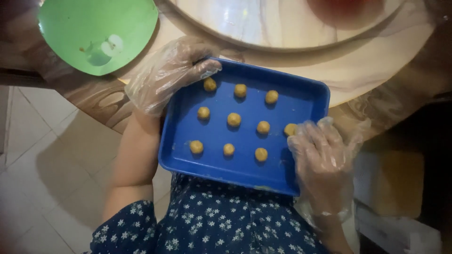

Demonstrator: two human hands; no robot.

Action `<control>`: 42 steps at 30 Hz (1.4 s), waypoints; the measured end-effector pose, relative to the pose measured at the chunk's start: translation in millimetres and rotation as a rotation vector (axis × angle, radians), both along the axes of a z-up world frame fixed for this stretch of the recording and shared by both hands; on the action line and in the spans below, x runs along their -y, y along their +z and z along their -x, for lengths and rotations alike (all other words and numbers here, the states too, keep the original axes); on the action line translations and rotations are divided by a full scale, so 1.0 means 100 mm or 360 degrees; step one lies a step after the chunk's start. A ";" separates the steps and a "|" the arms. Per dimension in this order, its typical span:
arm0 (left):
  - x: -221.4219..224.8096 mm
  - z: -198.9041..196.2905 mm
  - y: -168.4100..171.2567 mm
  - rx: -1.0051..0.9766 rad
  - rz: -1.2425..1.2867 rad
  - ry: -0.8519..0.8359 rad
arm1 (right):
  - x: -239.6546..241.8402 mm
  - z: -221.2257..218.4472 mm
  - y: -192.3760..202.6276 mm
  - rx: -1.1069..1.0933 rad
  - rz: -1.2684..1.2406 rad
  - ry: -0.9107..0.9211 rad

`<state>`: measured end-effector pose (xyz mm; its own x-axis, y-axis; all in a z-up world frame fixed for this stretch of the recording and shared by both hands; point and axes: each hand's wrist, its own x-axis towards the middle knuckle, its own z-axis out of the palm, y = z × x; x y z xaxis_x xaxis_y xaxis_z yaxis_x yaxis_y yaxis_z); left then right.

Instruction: The person is portioning dough and rolling it into small balls before placing them in a baking tray.

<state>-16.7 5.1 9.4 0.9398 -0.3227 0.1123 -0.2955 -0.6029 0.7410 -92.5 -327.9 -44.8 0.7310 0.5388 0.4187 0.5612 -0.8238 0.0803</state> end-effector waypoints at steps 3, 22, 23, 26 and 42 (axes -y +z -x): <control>0.00 -0.02 -0.04 0.0108 0.0039 0.0033 | -0.02 -0.01 0.04 0.0064 0.0302 -0.0099; 0.10 -0.01 0.09 -0.0069 0.0101 -0.0056 | 0.03 -0.07 0.12 -0.0141 -0.0294 -0.0073; 0.11 0.01 0.09 -0.0045 0.0104 -0.0059 | -0.02 -0.06 0.19 -0.0132 -0.0330 -0.0133; 0.08 0.00 0.04 0.0019 0.0064 -0.0076 | 0.11 -0.05 0.03 -0.0267 -0.0096 -0.0035; 0.00 -0.05 0.00 -0.0045 -0.0004 0.0004 | 0.13 -0.16 0.02 -0.0337 -0.0012 0.0185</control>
